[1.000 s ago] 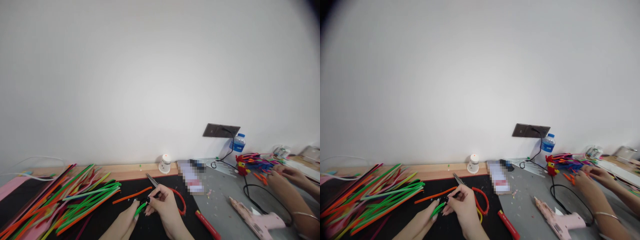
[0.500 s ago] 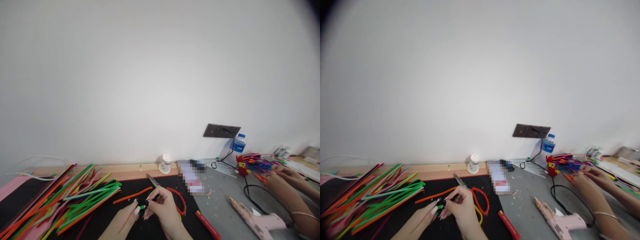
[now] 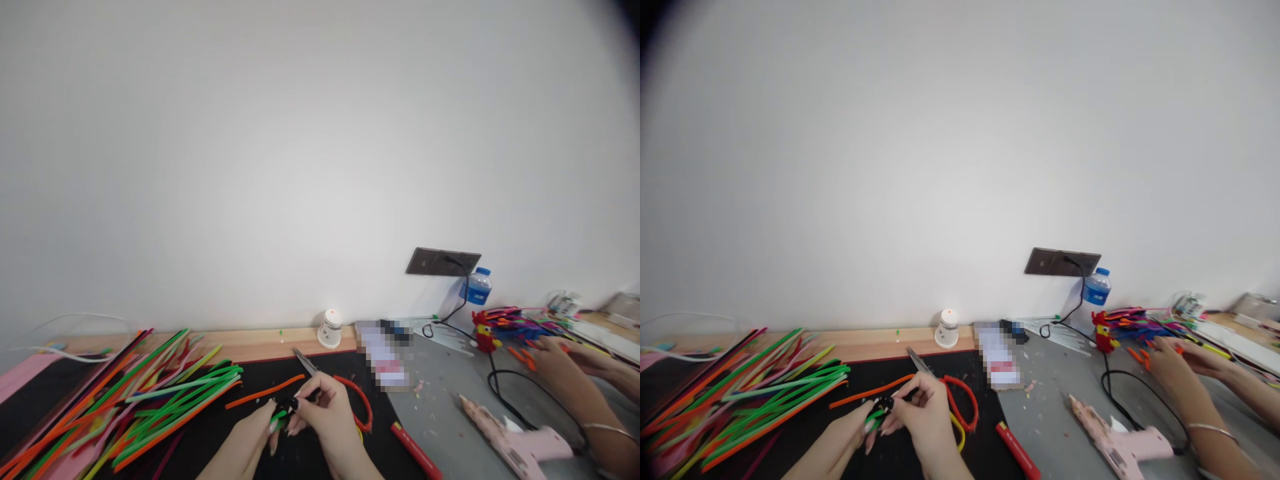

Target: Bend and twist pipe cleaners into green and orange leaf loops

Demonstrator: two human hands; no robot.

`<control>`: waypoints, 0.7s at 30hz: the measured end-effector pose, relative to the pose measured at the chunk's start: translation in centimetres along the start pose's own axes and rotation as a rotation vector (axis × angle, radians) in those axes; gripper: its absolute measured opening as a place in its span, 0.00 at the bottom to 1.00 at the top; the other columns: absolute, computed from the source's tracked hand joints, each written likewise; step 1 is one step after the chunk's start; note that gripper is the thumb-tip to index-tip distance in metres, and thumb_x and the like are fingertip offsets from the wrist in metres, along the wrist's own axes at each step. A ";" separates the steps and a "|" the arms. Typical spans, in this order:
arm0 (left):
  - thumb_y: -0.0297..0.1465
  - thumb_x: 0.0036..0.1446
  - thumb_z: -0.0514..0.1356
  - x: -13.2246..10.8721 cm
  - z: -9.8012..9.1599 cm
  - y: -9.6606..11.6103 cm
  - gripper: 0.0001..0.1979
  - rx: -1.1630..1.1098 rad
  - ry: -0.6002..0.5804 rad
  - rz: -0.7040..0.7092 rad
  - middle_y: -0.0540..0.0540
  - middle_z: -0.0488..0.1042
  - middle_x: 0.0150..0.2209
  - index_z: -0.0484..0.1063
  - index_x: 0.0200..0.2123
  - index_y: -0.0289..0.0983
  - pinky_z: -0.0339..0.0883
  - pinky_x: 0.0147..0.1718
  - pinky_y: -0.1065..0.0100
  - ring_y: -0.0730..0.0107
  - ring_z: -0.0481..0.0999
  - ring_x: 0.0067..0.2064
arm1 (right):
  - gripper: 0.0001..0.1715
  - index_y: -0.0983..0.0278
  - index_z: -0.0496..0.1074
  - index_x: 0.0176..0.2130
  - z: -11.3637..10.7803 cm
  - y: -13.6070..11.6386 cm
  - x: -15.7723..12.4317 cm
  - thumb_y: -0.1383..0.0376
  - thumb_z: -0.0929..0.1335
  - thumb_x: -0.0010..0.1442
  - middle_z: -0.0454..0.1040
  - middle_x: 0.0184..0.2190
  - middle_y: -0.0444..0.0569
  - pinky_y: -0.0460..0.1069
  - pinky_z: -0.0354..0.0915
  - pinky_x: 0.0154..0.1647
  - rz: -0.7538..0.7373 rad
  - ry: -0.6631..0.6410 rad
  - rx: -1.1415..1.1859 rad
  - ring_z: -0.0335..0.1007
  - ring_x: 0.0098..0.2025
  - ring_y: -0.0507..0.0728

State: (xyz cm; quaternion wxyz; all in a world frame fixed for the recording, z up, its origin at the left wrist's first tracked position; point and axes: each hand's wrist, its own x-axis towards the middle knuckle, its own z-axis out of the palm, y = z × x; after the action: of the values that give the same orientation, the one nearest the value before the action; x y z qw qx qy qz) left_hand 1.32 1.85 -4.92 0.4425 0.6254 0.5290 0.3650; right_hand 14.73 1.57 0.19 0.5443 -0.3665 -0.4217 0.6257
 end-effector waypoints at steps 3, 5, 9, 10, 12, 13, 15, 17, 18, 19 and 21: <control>0.38 0.55 0.50 -1.7 -1.5 1.7 0.12 0.039 -0.008 0.129 0.48 0.76 0.33 0.69 0.34 0.40 0.69 0.38 0.66 0.64 0.75 0.38 | 0.19 0.68 0.63 0.22 0.0 0.2 0.1 0.61 0.74 0.38 0.70 0.13 0.45 0.44 0.65 0.15 -0.001 0.042 -0.022 0.68 0.14 0.52; 0.35 0.55 0.51 -2.7 -2.3 2.7 0.10 0.208 0.059 0.296 0.48 0.75 0.38 0.67 0.39 0.42 0.67 0.40 0.68 0.65 0.74 0.40 | 0.19 0.68 0.63 0.23 0.0 0.4 0.2 0.62 0.75 0.38 0.70 0.14 0.45 0.44 0.65 0.15 0.004 0.038 -0.013 0.68 0.14 0.52; 0.33 0.57 0.49 -3.0 -3.0 3.2 0.10 0.410 0.075 0.397 0.48 0.77 0.32 0.70 0.36 0.42 0.69 0.36 0.72 0.68 0.75 0.35 | 0.20 0.69 0.63 0.23 0.1 0.6 0.1 0.63 0.75 0.36 0.70 0.13 0.44 0.43 0.64 0.13 0.035 0.012 0.004 0.67 0.13 0.52; 0.33 0.58 0.48 -2.8 -3.1 3.1 0.11 0.431 0.078 0.416 0.48 0.77 0.32 0.70 0.36 0.42 0.69 0.36 0.73 0.68 0.76 0.34 | 0.19 0.69 0.63 0.23 0.1 0.5 0.1 0.63 0.75 0.36 0.70 0.13 0.45 0.43 0.64 0.13 0.038 0.002 0.007 0.67 0.13 0.52; 0.34 0.58 0.47 -2.5 -3.2 3.0 0.13 0.457 0.060 0.447 0.48 0.77 0.33 0.71 0.38 0.42 0.69 0.35 0.75 0.69 0.76 0.34 | 0.18 0.69 0.63 0.24 0.0 0.5 0.2 0.63 0.74 0.38 0.71 0.15 0.46 0.43 0.64 0.13 0.033 -0.022 0.019 0.68 0.13 0.52; 0.34 0.59 0.47 -2.4 -3.3 3.0 0.13 0.465 0.045 0.457 0.49 0.77 0.33 0.71 0.38 0.43 0.68 0.34 0.75 0.69 0.76 0.34 | 0.18 0.69 0.63 0.24 -0.1 0.5 0.2 0.63 0.74 0.39 0.72 0.16 0.47 0.43 0.64 0.13 0.028 -0.033 0.028 0.68 0.13 0.52; 0.34 0.59 0.46 -2.4 -3.4 3.0 0.14 0.468 0.004 0.465 0.50 0.78 0.32 0.71 0.38 0.44 0.68 0.34 0.76 0.70 0.76 0.33 | 0.17 0.69 0.64 0.27 -0.3 0.5 0.3 0.63 0.73 0.41 0.73 0.17 0.48 0.43 0.64 0.13 0.016 -0.054 0.042 0.68 0.13 0.52; 0.34 0.60 0.45 -2.4 -3.5 3.1 0.15 0.468 -0.031 0.465 0.50 0.78 0.31 0.71 0.38 0.43 0.68 0.32 0.77 0.70 0.76 0.32 | 0.18 0.69 0.64 0.31 -0.5 0.7 0.4 0.64 0.73 0.42 0.72 0.17 0.46 0.43 0.64 0.12 0.012 -0.074 0.046 0.67 0.13 0.51; 0.34 0.60 0.45 -2.4 -3.5 3.1 0.15 0.470 -0.045 0.468 0.50 0.78 0.30 0.71 0.38 0.43 0.68 0.31 0.77 0.71 0.76 0.31 | 0.20 0.69 0.64 0.33 -0.5 0.7 0.4 0.65 0.73 0.41 0.71 0.16 0.44 0.43 0.64 0.11 0.015 -0.080 0.048 0.67 0.13 0.51; 0.34 0.60 0.44 -2.4 -3.4 3.1 0.15 0.476 -0.056 0.473 0.50 0.77 0.29 0.71 0.38 0.42 0.67 0.30 0.78 0.70 0.76 0.30 | 0.22 0.69 0.63 0.35 -0.5 0.8 0.4 0.66 0.73 0.40 0.71 0.16 0.43 0.43 0.63 0.11 0.020 -0.083 0.053 0.66 0.13 0.51; 0.34 0.59 0.45 -2.4 -3.3 2.9 0.15 0.490 -0.046 0.500 0.50 0.77 0.27 0.71 0.36 0.42 0.67 0.28 0.78 0.70 0.76 0.28 | 0.24 0.68 0.63 0.37 -0.5 0.7 0.3 0.69 0.74 0.39 0.70 0.17 0.40 0.43 0.64 0.10 0.028 -0.087 0.082 0.66 0.13 0.51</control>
State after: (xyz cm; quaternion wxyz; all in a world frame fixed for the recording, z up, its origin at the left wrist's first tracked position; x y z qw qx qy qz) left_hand -1.15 -0.11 -1.07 0.1881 0.8313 0.4211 0.3103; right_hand 14.88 1.89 -0.61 0.5311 -0.3223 -0.4140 0.6654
